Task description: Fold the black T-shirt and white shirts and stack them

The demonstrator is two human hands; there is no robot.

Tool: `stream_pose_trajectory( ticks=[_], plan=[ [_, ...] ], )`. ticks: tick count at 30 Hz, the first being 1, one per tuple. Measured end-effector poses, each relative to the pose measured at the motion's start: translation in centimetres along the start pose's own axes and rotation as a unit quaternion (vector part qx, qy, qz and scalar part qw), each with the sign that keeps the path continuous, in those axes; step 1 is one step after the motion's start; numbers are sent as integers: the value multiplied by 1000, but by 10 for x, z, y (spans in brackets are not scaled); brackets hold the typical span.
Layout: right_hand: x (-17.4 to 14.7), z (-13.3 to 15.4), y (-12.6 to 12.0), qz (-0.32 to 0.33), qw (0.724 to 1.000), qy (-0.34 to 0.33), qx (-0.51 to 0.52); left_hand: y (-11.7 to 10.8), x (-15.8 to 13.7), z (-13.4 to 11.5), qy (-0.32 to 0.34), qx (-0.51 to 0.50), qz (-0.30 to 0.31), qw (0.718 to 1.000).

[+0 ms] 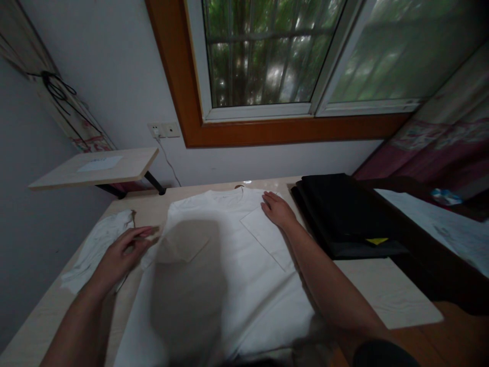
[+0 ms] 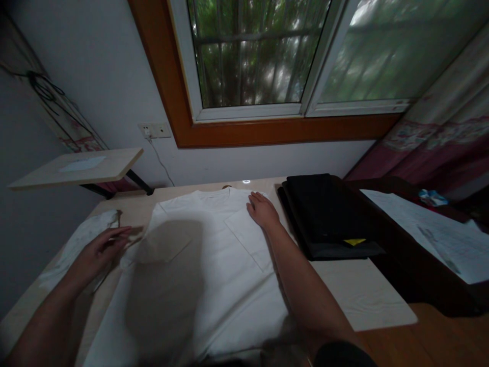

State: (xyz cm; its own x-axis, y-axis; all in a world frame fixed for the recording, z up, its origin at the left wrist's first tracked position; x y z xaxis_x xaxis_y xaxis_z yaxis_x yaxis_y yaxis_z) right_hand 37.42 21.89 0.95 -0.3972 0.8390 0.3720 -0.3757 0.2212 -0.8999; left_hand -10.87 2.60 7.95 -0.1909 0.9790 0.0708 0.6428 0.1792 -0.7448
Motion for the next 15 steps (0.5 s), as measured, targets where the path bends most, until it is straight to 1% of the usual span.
stream_pose_trajectory(
  ticks=[2, 4, 7, 9, 11, 13, 15],
  plan=[
    [0, 2, -2, -1, 1000, -2, -5, 8, -8, 13, 28, 29, -6, 999],
    [0, 6, -6, -7, 1000, -2, -8, 15, -17, 22, 64, 51, -17, 996],
    [4, 27, -16, -16, 1000, -14, -11, 23, -25, 34, 79, 82, -24, 993],
    [7, 54, -21, -20, 999, -28, -12, 28, -28, 39, 81, 93, -22, 992],
    [10, 88, -21, -10, 999, -38, -7, 30, -31, 41, 87, 93, -23, 992],
    [11, 128, -10, 25, 998, -56, 26, 32, -33, 43, 88, 93, -26, 991],
    [10, 172, 7, 75, 990, -86, 84, 35, -35, 45, 86, 97, -20, 991]
  ],
)
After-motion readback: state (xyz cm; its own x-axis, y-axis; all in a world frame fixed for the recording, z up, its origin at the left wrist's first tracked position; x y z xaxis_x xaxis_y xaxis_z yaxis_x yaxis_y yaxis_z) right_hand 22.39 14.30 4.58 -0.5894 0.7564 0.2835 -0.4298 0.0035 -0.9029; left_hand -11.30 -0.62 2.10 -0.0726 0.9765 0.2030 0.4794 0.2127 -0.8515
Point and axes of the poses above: each hand's wrist, its own x-axis towards the middle knuckle, its own y-axis out of the palm, z = x × y, the point moved 10 cm from there along x, towards the middle knuckle, and after that the axes turned 7 degrees about -y, right-handed, at the moved point
